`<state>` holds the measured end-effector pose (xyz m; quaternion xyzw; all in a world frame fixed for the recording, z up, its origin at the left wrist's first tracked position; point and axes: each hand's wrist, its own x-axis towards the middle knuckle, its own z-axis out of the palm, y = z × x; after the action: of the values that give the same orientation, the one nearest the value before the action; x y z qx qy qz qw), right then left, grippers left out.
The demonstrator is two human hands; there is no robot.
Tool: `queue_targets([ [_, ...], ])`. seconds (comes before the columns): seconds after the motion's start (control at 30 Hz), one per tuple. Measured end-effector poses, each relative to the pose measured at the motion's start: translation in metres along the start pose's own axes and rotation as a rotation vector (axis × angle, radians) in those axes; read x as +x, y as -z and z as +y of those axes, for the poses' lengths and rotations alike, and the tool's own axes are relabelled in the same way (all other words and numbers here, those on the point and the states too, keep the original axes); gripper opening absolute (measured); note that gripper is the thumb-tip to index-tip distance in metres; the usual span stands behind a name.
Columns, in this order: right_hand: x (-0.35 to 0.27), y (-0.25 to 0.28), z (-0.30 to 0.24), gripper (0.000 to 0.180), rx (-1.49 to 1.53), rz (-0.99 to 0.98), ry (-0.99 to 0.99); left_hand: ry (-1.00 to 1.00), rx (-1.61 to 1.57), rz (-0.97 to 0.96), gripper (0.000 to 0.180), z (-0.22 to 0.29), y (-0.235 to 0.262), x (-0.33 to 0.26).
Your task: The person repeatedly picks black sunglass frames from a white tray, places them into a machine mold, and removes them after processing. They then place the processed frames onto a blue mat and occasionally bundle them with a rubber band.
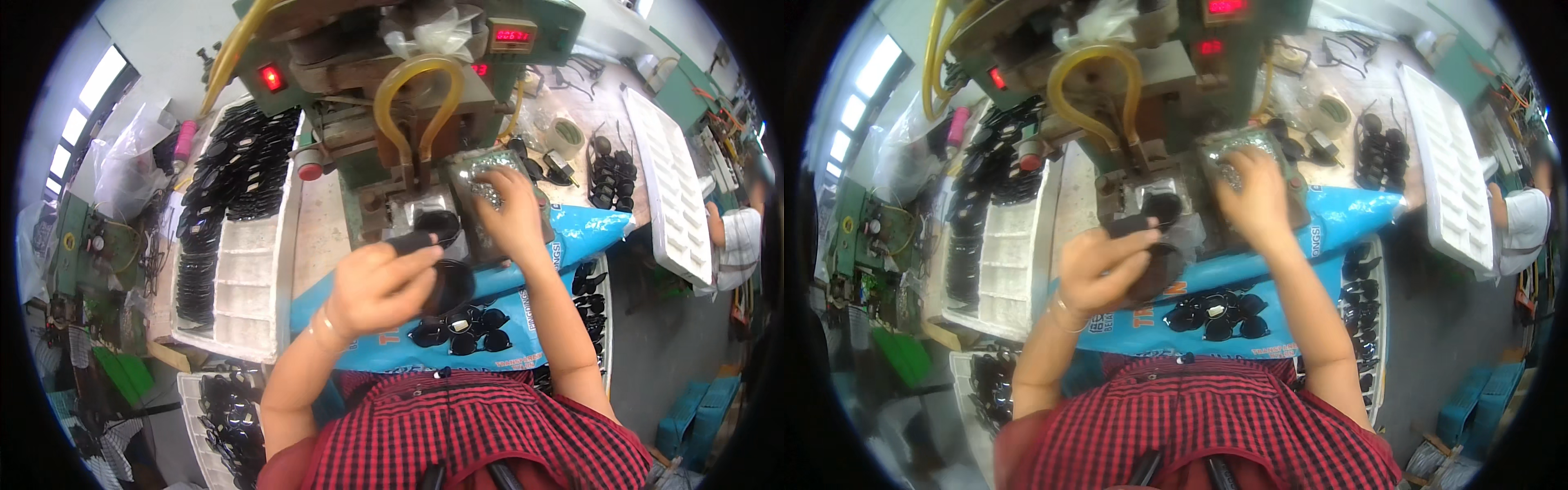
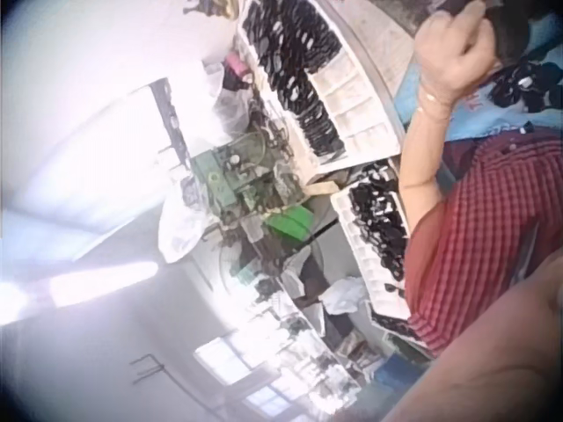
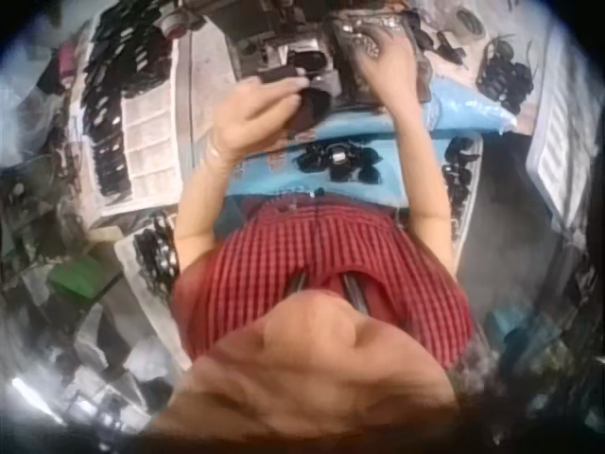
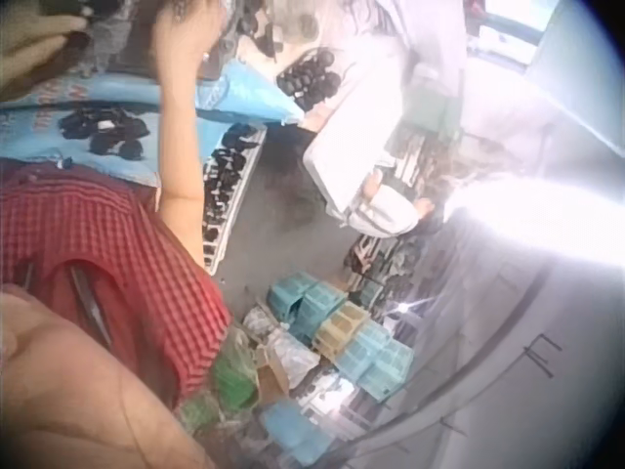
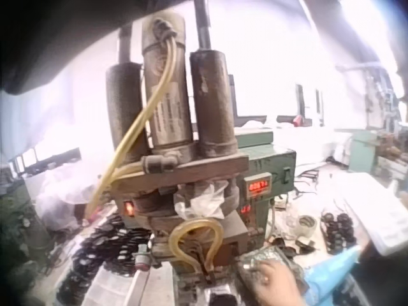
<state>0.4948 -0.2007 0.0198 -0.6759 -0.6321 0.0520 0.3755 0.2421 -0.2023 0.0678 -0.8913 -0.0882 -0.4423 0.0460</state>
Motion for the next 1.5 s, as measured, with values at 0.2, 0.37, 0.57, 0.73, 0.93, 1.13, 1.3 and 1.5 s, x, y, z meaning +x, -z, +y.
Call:
queue_targets([
  [0.2,-0.016,-0.020,0.056,0.018,-0.215,0.110,0.069,-0.137,0.005,0.056,0.026,-0.003,-0.022,0.000],
  [0.37,-0.018,-0.017,0.057,0.021,-0.263,0.137,0.147,-0.147,0.080,0.042,0.020,-0.004,-0.017,-0.003],
  [0.57,-0.002,-0.022,0.067,0.020,-0.117,0.162,0.109,0.019,0.037,0.124,0.014,0.015,-0.016,-0.011],
  [0.73,-0.007,-0.021,0.068,0.020,0.113,0.178,-0.036,0.512,0.634,0.153,0.017,0.009,0.070,-0.086],
  [0.93,-0.005,-0.018,0.064,0.022,0.213,0.142,-0.096,1.328,1.231,-0.413,0.018,-0.022,0.208,-0.244],
  [1.13,-0.020,0.000,0.055,0.022,0.163,0.210,-0.105,1.109,0.995,-0.352,0.025,-0.029,0.229,-0.313],
  [1.3,-0.028,0.028,0.026,0.020,0.420,0.125,-0.154,1.130,0.930,-0.518,0.020,-0.019,0.249,-0.315],
  [1.5,0.011,0.031,-0.043,0.042,0.672,-0.130,-0.064,0.978,0.809,-0.736,0.009,-0.028,0.265,-0.273],
])
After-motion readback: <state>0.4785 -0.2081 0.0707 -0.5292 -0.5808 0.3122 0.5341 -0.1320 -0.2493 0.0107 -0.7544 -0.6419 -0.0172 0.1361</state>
